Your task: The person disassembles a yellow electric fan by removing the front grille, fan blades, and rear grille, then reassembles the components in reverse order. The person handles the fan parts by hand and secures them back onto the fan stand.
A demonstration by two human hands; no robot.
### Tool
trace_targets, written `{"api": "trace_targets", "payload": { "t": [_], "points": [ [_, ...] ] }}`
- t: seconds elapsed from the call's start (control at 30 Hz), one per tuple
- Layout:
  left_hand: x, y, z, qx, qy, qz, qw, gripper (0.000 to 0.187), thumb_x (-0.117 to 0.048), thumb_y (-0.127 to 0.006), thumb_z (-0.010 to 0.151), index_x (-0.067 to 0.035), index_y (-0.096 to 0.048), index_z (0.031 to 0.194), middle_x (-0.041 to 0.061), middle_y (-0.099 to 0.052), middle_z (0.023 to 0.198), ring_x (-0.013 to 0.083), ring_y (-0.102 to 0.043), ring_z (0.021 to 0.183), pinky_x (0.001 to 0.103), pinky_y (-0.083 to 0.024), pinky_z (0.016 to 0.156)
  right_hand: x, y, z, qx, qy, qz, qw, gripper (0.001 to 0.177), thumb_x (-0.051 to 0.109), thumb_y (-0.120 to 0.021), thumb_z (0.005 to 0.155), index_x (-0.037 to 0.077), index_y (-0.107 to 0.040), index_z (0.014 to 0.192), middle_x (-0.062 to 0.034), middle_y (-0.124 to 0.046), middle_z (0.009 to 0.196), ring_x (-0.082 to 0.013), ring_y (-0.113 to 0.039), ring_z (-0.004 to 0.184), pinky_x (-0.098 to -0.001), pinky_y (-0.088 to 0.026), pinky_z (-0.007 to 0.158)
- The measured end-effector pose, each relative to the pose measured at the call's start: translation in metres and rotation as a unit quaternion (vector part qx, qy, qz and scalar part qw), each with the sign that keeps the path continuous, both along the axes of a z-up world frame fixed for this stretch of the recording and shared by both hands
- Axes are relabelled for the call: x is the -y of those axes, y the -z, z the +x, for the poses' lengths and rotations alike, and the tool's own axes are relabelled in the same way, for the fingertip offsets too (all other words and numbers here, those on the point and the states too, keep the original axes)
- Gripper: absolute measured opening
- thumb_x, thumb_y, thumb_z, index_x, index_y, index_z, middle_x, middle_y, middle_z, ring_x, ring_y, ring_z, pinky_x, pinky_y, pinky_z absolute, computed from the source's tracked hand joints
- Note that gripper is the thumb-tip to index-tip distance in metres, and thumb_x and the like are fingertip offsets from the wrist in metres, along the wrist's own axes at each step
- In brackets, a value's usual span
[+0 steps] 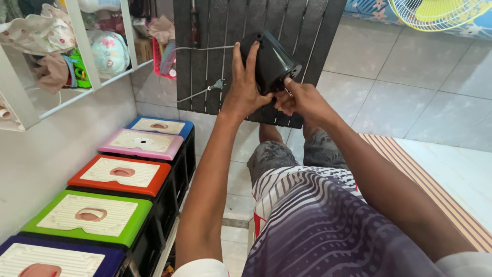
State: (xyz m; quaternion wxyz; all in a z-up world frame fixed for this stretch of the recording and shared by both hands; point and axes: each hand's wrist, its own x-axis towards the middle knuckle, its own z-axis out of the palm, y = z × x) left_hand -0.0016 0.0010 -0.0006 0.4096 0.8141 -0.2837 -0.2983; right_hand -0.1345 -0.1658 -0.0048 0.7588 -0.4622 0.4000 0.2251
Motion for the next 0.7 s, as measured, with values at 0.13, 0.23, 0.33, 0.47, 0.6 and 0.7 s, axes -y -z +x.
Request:
{"api": "trace_targets", "payload": {
  "t": [0.13,0.23,0.33,0.47,0.6,0.7],
  "points": [
    [0.0,-0.001,0.001,0.016,0.001,-0.001,1.0,0.133,-0.021,-0.102,0.063,-0.025,-0.014,0.161,0.033,-0.002,0.164,0.0572,-0.018,0.151,0.057,-0.039,0.119,0.002,-0.017,0.003,0.136,-0.218,-0.442,0.859,0.042,0.033,-0.07,0.098,-0.008,-0.062,0.099,-0.0219,-0.069,0.083,-0.0359,-0.069,0.077,-0.0419,-0.053,0.066],
    [0.0,-0.002,-0.002,0.018,0.0,-0.001,1.0,0.131,-0.02,-0.101,0.064,-0.024,-0.014,0.162,0.033,-0.004,0.165,0.0574,-0.018,0.152,0.057,-0.039,0.12,-0.007,-0.022,0.004,0.179,-0.287,-0.549,0.764,0.037,0.028,-0.072,0.096,-0.007,-0.06,0.094,-0.0253,-0.067,0.079,-0.0437,-0.066,0.075,-0.0498,-0.052,0.067],
    [-0.001,-0.001,0.001,0.023,-0.003,-0.005,1.0,0.13,-0.02,-0.101,0.065,-0.023,-0.015,0.162,0.034,-0.004,0.164,0.0578,-0.018,0.151,0.057,-0.038,0.12,-0.015,-0.018,0.009,0.21,-0.297,-0.595,0.717,0.034,0.026,-0.071,0.096,-0.005,-0.058,0.09,-0.0249,-0.066,0.077,-0.0438,-0.066,0.074,-0.0523,-0.053,0.07],
    [0.002,0.002,0.001,0.032,-0.002,-0.008,0.999,0.129,-0.021,-0.101,0.064,-0.023,-0.016,0.161,0.035,-0.005,0.164,0.058,-0.019,0.151,0.056,-0.039,0.119,-0.01,-0.014,0.006,0.182,-0.268,-0.525,0.787,0.034,0.025,-0.068,0.099,-0.008,-0.057,0.095,-0.0279,-0.063,0.074,-0.0476,-0.063,0.07,-0.0547,-0.051,0.065],
    [0.002,0.002,-0.001,0.038,-0.001,-0.013,0.999,0.129,-0.02,-0.1,0.064,-0.022,-0.016,0.162,0.035,-0.005,0.163,0.0585,-0.02,0.15,0.056,-0.039,0.12,-0.005,-0.014,0.009,0.139,-0.248,-0.45,0.847,0.037,0.027,-0.067,0.1,-0.007,-0.056,0.093,-0.0275,-0.063,0.071,-0.0479,-0.064,0.068,-0.0544,-0.05,0.061],
    [0.003,0.002,-0.001,0.044,-0.005,-0.014,0.999,0.129,-0.019,-0.099,0.064,-0.022,-0.015,0.162,0.035,-0.006,0.163,0.0584,-0.021,0.15,0.057,-0.039,0.12,-0.004,-0.016,0.008,0.16,-0.272,-0.477,0.82,0.036,0.027,-0.067,0.101,-0.008,-0.057,0.096,-0.0282,-0.063,0.071,-0.0485,-0.063,0.069,-0.0544,-0.05,0.062]
  ]
}}
